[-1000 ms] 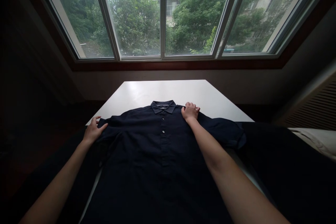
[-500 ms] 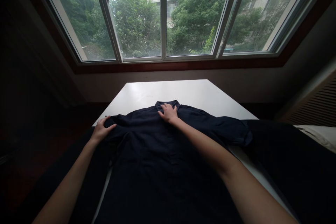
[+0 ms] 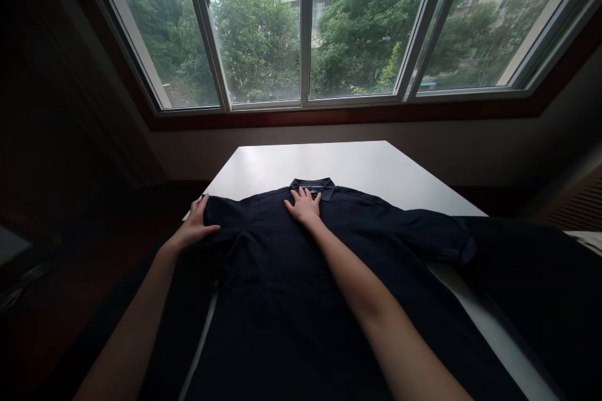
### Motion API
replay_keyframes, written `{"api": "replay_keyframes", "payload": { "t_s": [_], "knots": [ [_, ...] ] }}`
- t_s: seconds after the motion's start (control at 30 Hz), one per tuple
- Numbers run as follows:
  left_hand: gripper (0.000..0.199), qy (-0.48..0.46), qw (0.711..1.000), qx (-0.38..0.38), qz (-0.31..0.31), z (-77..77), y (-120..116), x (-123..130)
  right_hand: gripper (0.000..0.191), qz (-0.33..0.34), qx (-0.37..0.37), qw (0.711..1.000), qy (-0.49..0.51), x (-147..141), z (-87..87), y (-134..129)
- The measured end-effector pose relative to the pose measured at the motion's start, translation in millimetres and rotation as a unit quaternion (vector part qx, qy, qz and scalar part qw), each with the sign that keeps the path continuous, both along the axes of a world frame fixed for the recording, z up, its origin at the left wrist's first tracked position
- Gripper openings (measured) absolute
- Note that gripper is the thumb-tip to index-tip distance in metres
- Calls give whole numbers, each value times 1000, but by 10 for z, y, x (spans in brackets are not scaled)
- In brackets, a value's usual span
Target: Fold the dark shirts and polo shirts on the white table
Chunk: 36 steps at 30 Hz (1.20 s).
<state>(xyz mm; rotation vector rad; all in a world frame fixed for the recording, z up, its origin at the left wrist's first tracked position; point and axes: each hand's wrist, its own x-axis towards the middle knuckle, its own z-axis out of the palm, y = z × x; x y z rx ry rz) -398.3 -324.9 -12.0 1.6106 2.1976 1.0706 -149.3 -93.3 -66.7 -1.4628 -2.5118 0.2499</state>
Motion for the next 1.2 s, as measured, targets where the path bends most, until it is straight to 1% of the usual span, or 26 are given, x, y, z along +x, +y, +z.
{"api": "replay_keyframes", "payload": {
  "t_s": [0.07, 0.17, 0.23, 0.3, 0.33, 0.37, 0.43, 0.5, 0.53, 0.57, 0.6, 0.63, 0.7, 0.77, 0.8, 0.87, 0.93, 1.0, 1.07, 1.13, 1.17, 1.2],
  "knots": [
    [100, 28, 1000, 4, -11, 112, -15, 86, 59, -5, 5, 999, 48, 24, -3, -25],
    [101, 69, 997, 5, -27, 302, -31, 286, 44, -3, 0, 986, 164, 86, 45, -37],
    [100, 92, 994, 8, -51, 413, -34, 461, 33, 19, -14, 971, 237, 134, 147, -29],
    [99, 109, 991, 8, -83, 492, -27, 659, 28, 60, -31, 960, 271, 178, 315, -32],
    [98, 115, 989, 6, -97, 515, -19, 762, 28, 88, -52, 954, 282, 195, 418, -45],
    [98, 120, 987, 4, -108, 525, -8, 865, 29, 119, -85, 945, 293, 208, 525, -70],
    [97, 130, 983, 2, -127, 504, 25, 1060, 38, 173, -194, 911, 321, 217, 722, -154],
    [97, 142, 979, -4, -149, 425, 65, 1228, 50, 197, -318, 870, 322, 198, 839, -259],
    [97, 148, 976, -13, -160, 369, 85, 1297, 54, 198, -363, 857, 306, 178, 853, -308],
    [97, 156, 973, -25, -171, 307, 102, 1352, 56, 197, -396, 850, 286, 152, 837, -347],
    [97, 163, 969, -41, -182, 244, 115, 1395, 57, 193, -415, 850, 263, 121, 793, -375],
    [95, 170, 965, -58, -192, 186, 125, 1424, 56, 189, -420, 855, 239, 86, 728, -389],
    [91, 181, 955, -86, -217, 104, 129, 1454, 53, 178, -404, 874, 204, 16, 568, -387],
    [80, 191, 946, -96, -245, 83, 118, 1465, 52, 171, -382, 888, 188, -43, 420, -362],
    [72, 197, 942, -95, -255, 92, 110, 1470, 50, 175, -373, 891, 188, -66, 365, -351],
    [49, 210, 938, -83, -263, 129, 91, 1487, 47, 193, -362, 890, 196, -97, 304, -347],
    [28, 213, 936, -65, -271, 165, 79, 1510, 43, 220, -357, 885, 204, -111, 298, -369],
    [20, 191, 933, -53, -300, 188, 77, 1526, 44, 232, -357, 880, 210, -109, 329, -404],
    [20, 146, 927, -56, -342, 205, 84, 1521, 48, 222, -363, 882, 200, -90, 377, -432],
    [22, 92, 924, -60, -366, 223, 98, 1482, 43, 209, -371, 887, 177, -57, 425, -437],
    [23, 70, 928, -58, -362, 232, 106, 1446, 37, 207, -376, 889, 160, -37, 445, -430],
    [24, 55, 937, -54, -340, 237, 116, 1398, 30, 209, -381, 889, 144, -18, 461, -418]
  ]
}}
